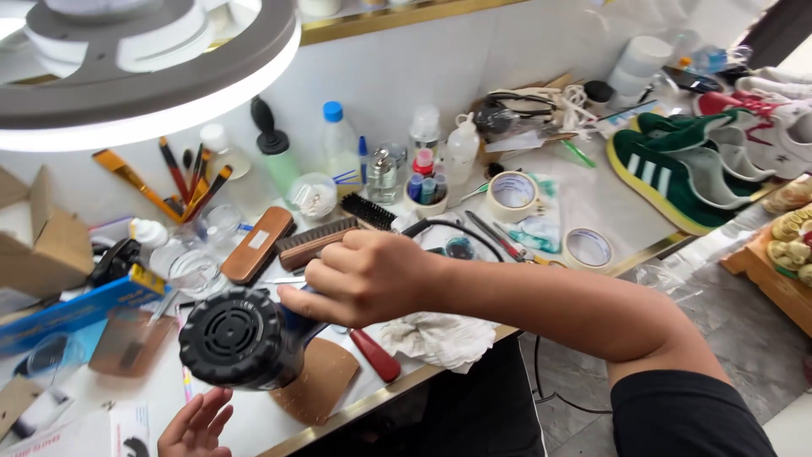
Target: Apply heat to a shoe component using a heat gun and then scrape it with a metal spatula tool.
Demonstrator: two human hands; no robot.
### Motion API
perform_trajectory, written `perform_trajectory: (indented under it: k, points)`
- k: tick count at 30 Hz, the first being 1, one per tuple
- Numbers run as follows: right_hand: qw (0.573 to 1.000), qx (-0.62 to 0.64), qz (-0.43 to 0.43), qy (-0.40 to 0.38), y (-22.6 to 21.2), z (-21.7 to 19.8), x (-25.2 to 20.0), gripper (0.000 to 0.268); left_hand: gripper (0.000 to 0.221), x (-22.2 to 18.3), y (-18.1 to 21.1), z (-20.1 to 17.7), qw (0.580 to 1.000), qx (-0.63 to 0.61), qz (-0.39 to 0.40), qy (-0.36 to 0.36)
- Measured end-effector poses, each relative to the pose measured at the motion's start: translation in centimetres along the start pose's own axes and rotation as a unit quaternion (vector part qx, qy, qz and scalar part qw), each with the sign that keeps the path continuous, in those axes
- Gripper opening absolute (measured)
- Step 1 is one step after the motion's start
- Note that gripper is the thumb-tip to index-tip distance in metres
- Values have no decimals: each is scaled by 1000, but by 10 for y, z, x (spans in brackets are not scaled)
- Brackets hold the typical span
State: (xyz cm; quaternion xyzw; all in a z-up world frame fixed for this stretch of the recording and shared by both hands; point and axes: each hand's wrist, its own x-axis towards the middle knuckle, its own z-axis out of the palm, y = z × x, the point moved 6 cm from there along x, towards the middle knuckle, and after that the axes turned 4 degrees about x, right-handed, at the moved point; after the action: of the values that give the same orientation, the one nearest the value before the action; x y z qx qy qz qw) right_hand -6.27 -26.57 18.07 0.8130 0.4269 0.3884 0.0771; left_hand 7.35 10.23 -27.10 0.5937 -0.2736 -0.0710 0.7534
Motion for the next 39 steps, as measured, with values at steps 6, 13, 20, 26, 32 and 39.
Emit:
perform_trajectory:
  k: [6,13,20,26,32,39]
  points:
    - [1000,28,11,-9,-3,-9,-19,30,68,21,-70,-47,928,-328,-170,56]
    - [999,35,12,-7,-4,-17,-24,33,91,24,4,28,1000,0,-16,7]
    - [998,47,12,-27,0,-18,-22,35,87,50,174,160,993,91,7,69]
    - [997,-1,14,-74,2,-12,-17,12,83,47,252,208,987,144,-20,69]
    - [996,-7,28,-81,4,-15,-15,15,90,54,250,217,985,161,-24,53]
    - [995,-26,25,-94,6,-17,-18,19,91,55,239,214,978,188,-59,62]
